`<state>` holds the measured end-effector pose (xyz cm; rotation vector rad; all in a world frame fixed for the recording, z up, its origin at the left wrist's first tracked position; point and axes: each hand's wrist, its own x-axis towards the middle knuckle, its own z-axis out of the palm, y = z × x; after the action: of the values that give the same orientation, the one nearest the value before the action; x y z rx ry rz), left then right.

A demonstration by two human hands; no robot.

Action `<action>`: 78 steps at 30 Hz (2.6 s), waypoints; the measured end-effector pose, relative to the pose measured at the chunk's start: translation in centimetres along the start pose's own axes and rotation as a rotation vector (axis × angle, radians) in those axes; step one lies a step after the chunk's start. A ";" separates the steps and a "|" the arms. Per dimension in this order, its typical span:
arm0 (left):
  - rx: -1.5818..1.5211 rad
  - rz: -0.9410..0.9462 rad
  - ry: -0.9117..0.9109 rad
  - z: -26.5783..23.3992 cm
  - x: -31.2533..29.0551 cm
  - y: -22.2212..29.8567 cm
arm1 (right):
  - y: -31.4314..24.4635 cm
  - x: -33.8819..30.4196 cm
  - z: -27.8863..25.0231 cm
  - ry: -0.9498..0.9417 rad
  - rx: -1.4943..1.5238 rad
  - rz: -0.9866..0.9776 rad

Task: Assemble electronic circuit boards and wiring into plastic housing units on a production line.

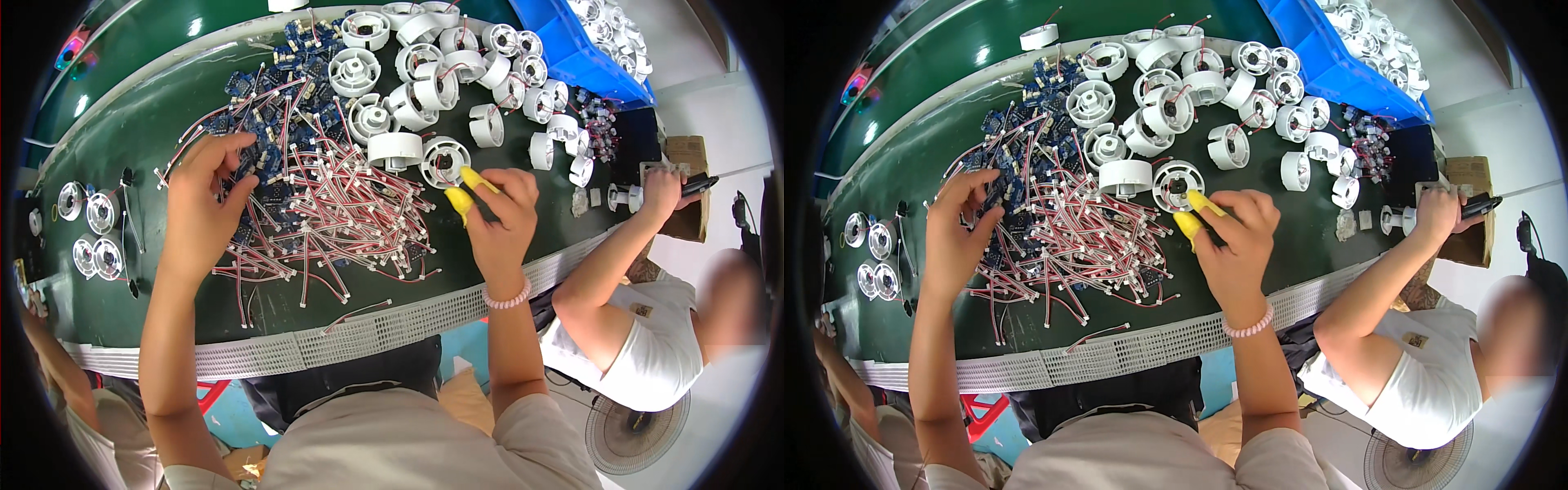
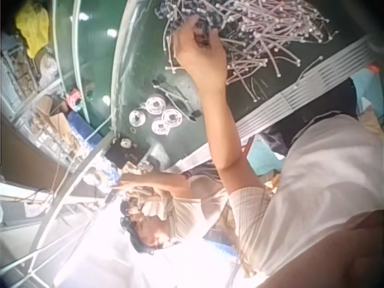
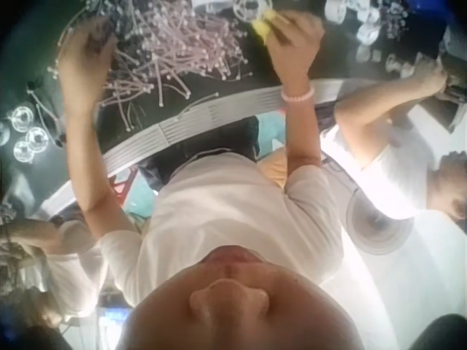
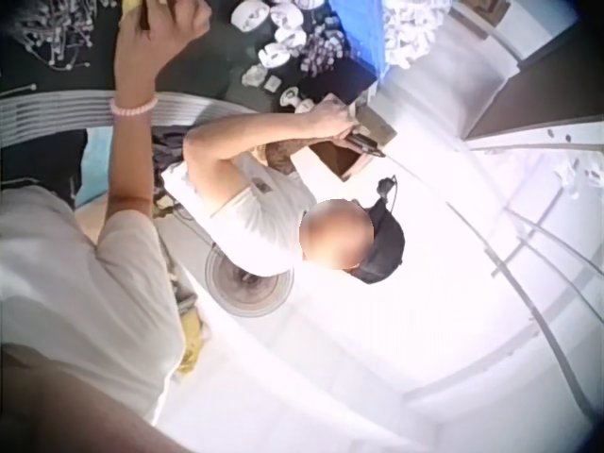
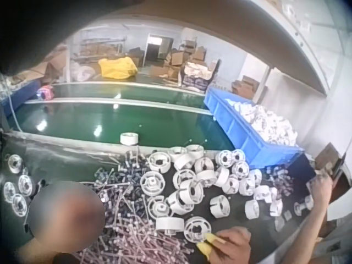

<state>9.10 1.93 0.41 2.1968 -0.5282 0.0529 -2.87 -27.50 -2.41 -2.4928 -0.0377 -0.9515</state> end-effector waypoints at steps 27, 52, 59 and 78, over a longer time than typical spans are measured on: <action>-0.962 -0.306 0.056 1.8 -10.1 2.4 | -9.7 1.0 2.0 -0.331 0.491 0.017; -0.147 0.042 0.235 1.2 -10.9 4.5 | -14.4 -0.7 3.1 -0.476 0.625 0.039; 0.146 0.070 0.462 -5.7 -10.5 2.4 | -7.9 3.8 2.4 -0.172 0.284 -0.107; 0.378 0.291 -0.005 2.2 0.0 1.2 | -7.9 -0.2 2.3 -0.289 1.239 0.807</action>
<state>8.35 -0.38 -0.07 2.4650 -0.8981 0.3252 -3.08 -19.42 -0.72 -1.2430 0.2072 -0.0862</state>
